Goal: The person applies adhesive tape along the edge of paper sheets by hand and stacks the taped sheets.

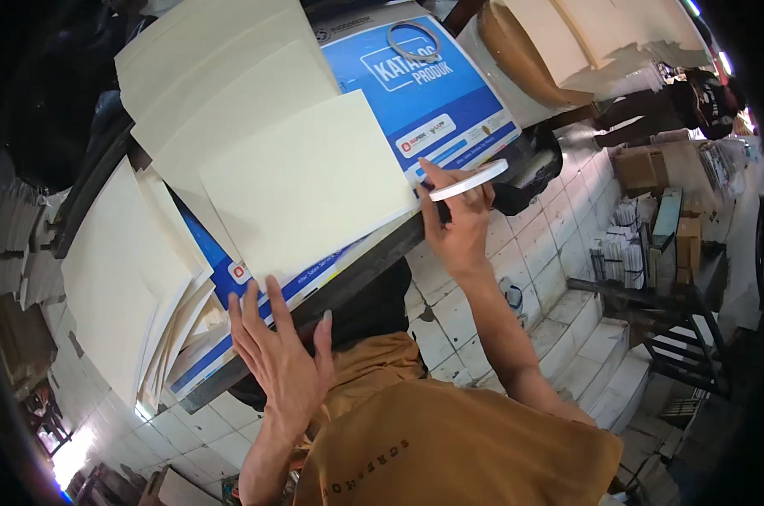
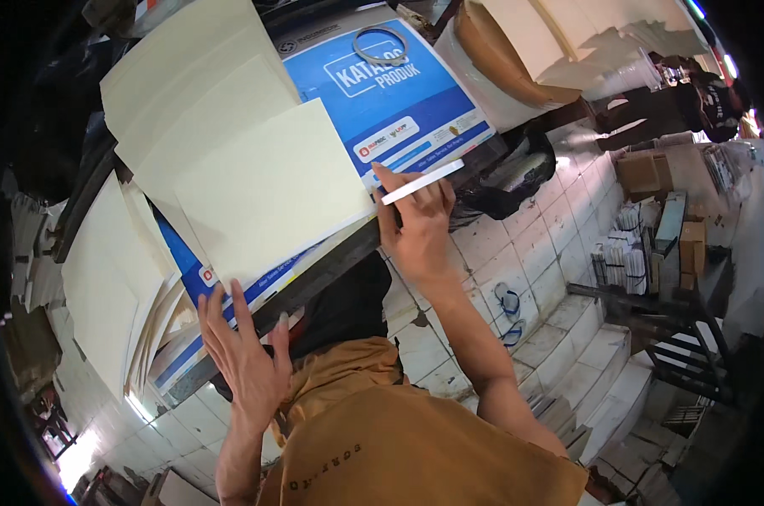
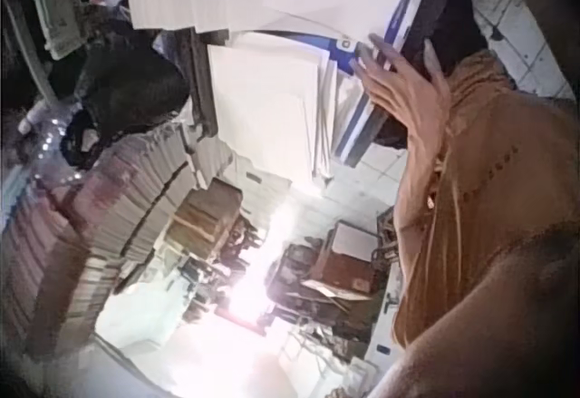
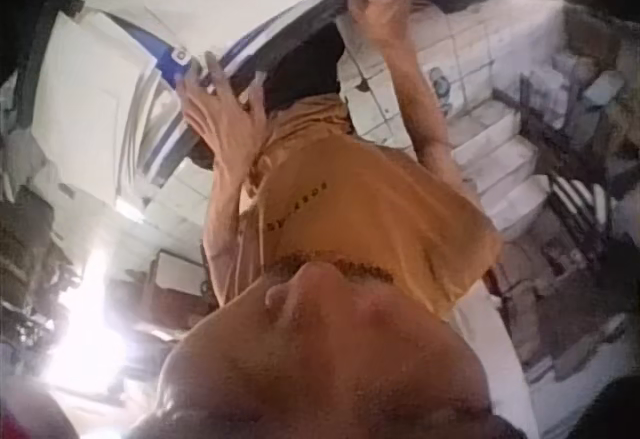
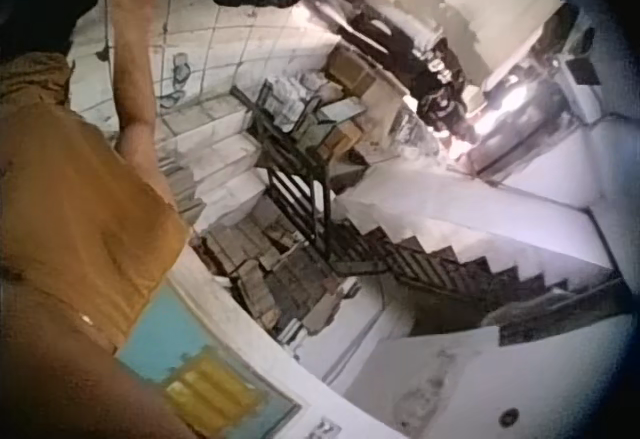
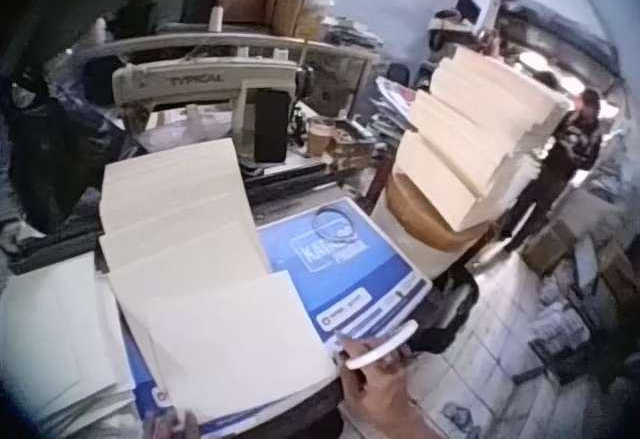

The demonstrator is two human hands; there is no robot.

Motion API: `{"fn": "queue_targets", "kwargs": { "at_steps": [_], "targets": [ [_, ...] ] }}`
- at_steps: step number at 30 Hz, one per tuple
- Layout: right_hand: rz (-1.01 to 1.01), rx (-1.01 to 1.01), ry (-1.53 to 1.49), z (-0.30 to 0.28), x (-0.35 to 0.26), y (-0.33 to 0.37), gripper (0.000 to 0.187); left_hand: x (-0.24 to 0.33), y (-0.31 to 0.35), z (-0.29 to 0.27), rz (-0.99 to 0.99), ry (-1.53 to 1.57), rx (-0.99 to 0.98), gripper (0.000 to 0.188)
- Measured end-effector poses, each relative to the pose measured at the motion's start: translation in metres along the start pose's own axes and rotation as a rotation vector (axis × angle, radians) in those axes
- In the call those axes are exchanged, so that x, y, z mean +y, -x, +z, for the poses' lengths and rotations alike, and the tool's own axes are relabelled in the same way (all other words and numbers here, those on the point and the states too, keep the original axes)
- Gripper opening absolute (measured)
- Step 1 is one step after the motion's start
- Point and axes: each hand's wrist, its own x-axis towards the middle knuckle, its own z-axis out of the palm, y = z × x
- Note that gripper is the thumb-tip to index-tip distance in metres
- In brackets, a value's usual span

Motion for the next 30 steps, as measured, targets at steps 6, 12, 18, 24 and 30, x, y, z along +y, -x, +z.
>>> {"fn": "queue_targets", "kwargs": {
  "at_steps": [6, 12, 18, 24, 30],
  "targets": [
    [0.103, -0.089, -0.092, -0.010, -0.041, 0.019, 0.039, 0.038, -0.051, 0.007, 0.132, 0.192, 0.123, 0.067],
    [0.272, -0.012, -0.293, -0.025, -0.055, 0.029, 0.043, 0.066, -0.073, 0.049, 0.185, 0.060, 0.014, 0.063],
    [0.237, -0.035, -0.233, -0.021, -0.044, 0.033, 0.041, 0.067, -0.075, 0.050, 0.155, 0.040, 0.009, 0.061],
    [0.136, -0.023, -0.362, -0.026, -0.050, 0.031, 0.033, 0.068, -0.076, 0.045, 0.156, 0.057, 0.009, 0.062],
    [-0.020, 0.171, -0.494, -0.075, -0.053, 0.059, 0.020, 0.062, -0.073, 0.043, 0.166, 0.061, -0.029, 0.066]
  ]
}}
